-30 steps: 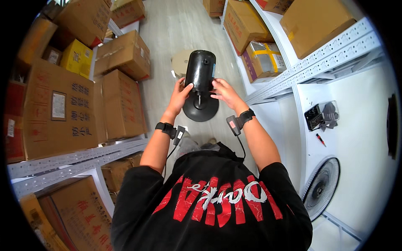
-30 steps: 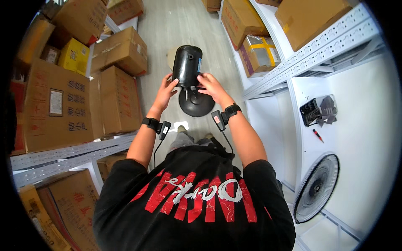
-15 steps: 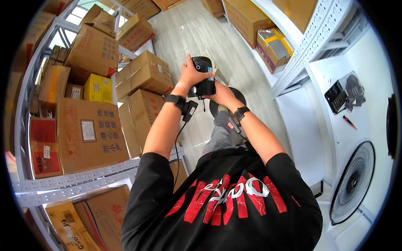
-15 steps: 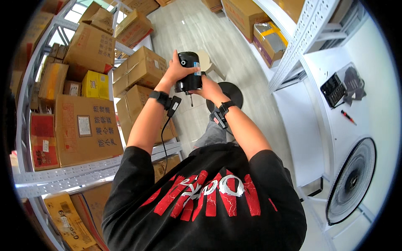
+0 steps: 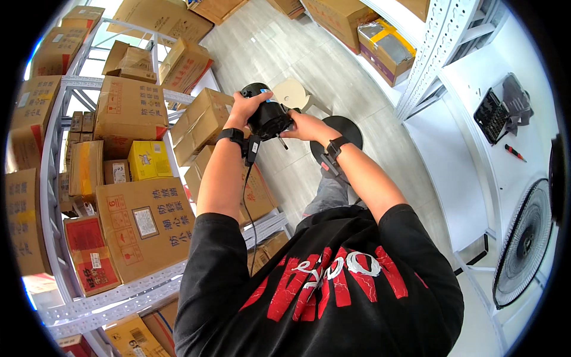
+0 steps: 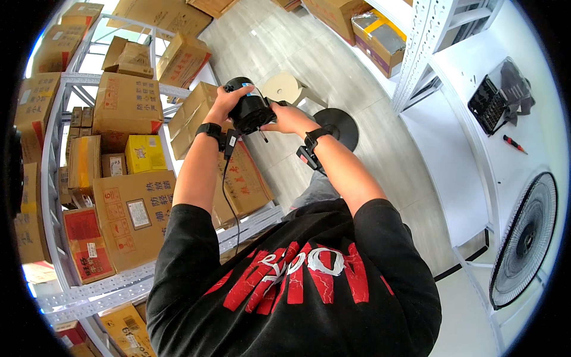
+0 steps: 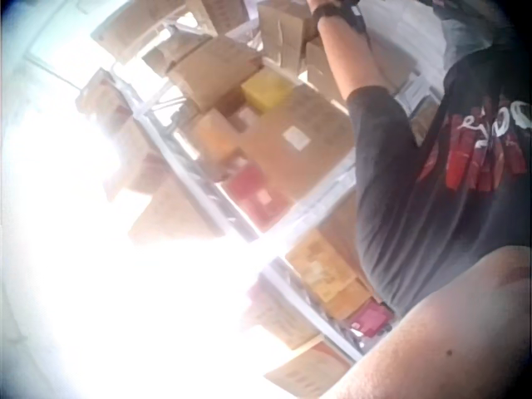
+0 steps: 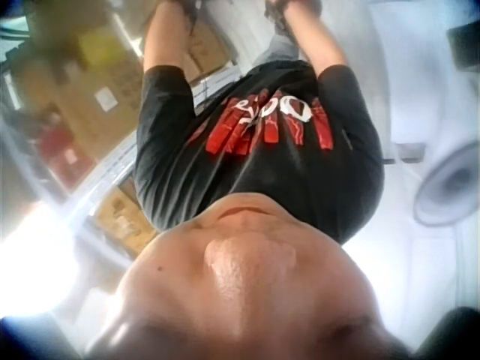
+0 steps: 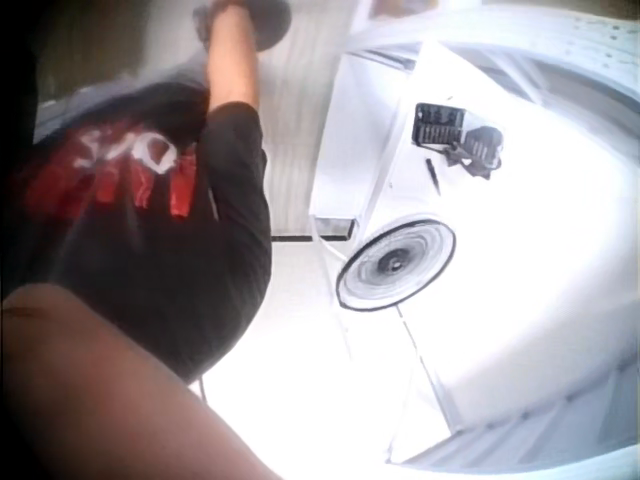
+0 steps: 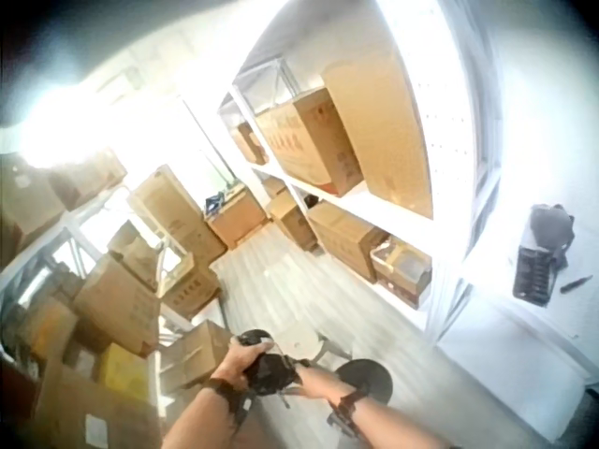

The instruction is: The person disassembles a black cylindrical electronic device, likely a fan motor, using a screwdriver. They remove the casing to inspect the internal components, then reassemble the device by screwing the casing back on. The task involves repeated disassembly and reassembly of the same unit.

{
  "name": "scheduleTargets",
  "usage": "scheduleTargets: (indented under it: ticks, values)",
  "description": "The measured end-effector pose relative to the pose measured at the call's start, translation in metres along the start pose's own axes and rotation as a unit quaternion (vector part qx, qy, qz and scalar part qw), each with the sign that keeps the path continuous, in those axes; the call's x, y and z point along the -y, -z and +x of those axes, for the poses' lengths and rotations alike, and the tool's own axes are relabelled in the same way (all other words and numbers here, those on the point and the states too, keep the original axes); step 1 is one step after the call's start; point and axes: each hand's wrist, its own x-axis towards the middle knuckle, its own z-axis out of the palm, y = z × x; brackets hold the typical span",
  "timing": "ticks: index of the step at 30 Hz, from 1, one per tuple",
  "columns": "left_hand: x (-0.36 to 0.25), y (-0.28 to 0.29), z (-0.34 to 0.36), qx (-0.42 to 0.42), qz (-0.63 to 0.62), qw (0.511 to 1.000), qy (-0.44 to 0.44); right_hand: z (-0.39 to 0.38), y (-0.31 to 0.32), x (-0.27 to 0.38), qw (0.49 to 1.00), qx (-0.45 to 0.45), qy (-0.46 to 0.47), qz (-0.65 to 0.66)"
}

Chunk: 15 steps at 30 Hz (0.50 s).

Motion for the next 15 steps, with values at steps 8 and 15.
scheduleTargets:
  ticks: [8, 15]
  values:
    - [0.027, -0.004, 0.042, -0.049, 0.027, 0.998, -0.02, 0.024, 0.01, -0.006, 0.998, 0.0, 0.05, -0.03]
    - [0.025, -0.01, 0.03, -0.053, 0.015, 0.998, -0.033, 0.016, -0.004, -0.013, 0.996, -0.063, 0.065, 0.014]
